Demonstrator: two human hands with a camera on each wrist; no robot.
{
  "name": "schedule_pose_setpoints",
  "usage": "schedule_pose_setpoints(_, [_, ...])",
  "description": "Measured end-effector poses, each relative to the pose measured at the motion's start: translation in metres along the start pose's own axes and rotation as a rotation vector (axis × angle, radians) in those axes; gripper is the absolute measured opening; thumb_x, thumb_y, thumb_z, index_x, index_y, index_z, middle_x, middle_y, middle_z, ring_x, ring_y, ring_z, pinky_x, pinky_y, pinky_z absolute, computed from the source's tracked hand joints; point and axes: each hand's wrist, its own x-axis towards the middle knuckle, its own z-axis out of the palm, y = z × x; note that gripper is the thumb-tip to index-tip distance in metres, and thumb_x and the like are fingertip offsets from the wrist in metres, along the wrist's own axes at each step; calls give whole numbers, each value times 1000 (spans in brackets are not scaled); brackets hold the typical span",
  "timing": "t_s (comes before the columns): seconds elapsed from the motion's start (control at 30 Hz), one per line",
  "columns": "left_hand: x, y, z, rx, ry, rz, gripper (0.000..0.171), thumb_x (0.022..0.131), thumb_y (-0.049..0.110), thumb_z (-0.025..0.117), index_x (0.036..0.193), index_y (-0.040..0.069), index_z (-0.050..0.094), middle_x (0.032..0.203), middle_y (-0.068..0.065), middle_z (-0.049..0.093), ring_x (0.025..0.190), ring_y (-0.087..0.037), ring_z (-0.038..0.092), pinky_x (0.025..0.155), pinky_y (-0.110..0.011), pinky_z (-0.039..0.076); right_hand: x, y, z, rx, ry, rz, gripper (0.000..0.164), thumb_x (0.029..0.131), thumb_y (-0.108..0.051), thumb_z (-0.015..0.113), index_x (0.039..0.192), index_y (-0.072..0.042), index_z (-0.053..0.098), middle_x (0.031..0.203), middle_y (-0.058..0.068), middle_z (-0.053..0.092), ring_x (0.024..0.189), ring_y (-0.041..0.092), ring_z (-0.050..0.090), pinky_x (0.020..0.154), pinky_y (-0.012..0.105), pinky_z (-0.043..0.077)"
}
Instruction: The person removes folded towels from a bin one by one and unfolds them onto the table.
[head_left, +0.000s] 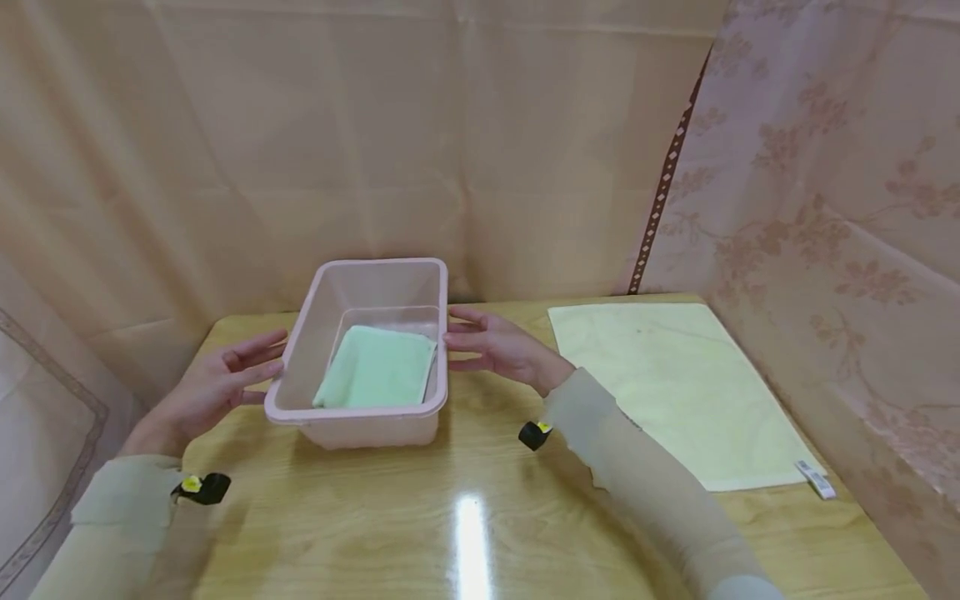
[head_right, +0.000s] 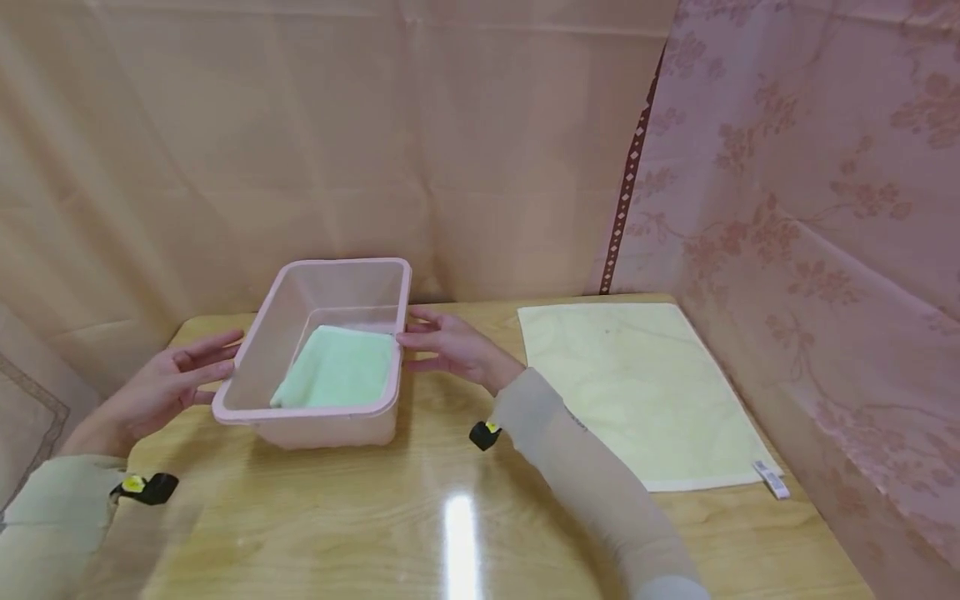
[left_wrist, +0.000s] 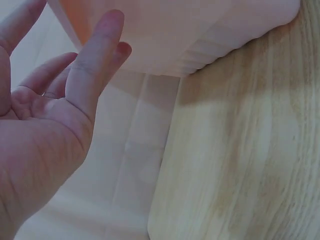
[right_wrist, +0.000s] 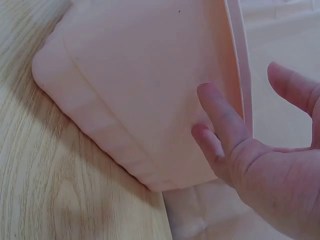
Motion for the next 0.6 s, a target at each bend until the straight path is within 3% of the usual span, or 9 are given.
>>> schedule_pose_setpoints(0.2, [4, -4, 1, -14, -29, -52, 52, 106, 7, 53, 156, 10, 40, 132, 14, 63, 115, -8, 64, 84, -42, 59, 3, 2, 2, -15, 25, -4, 62, 100, 3, 58, 156, -8, 35, 150, 19, 48, 125, 30, 58, 99, 53, 50])
schedule_pose_setpoints(0.47, [-1, -9, -3, 107, -40, -51, 58, 105, 8, 54, 159, 11, 34, 138, 16, 56, 117, -7, 61, 84, -44, 59, 7, 8, 6, -38, 62, -4, 68, 95, 4, 64, 156, -15, 38, 151, 14, 47, 129, 34, 55, 96, 58, 51])
schedule_pose_setpoints(0.6, [-2, -10, -2, 79, -32, -38, 57, 104, 7, 55, 158, 13, 37, 138, 16, 57, 117, -7, 61, 84, -42, 59, 8, 9, 9, -25, 70, -2, 72, 95, 6, 64, 157, -15, 36, 154, 15, 44, 135, 40, 48, 92, 55, 54])
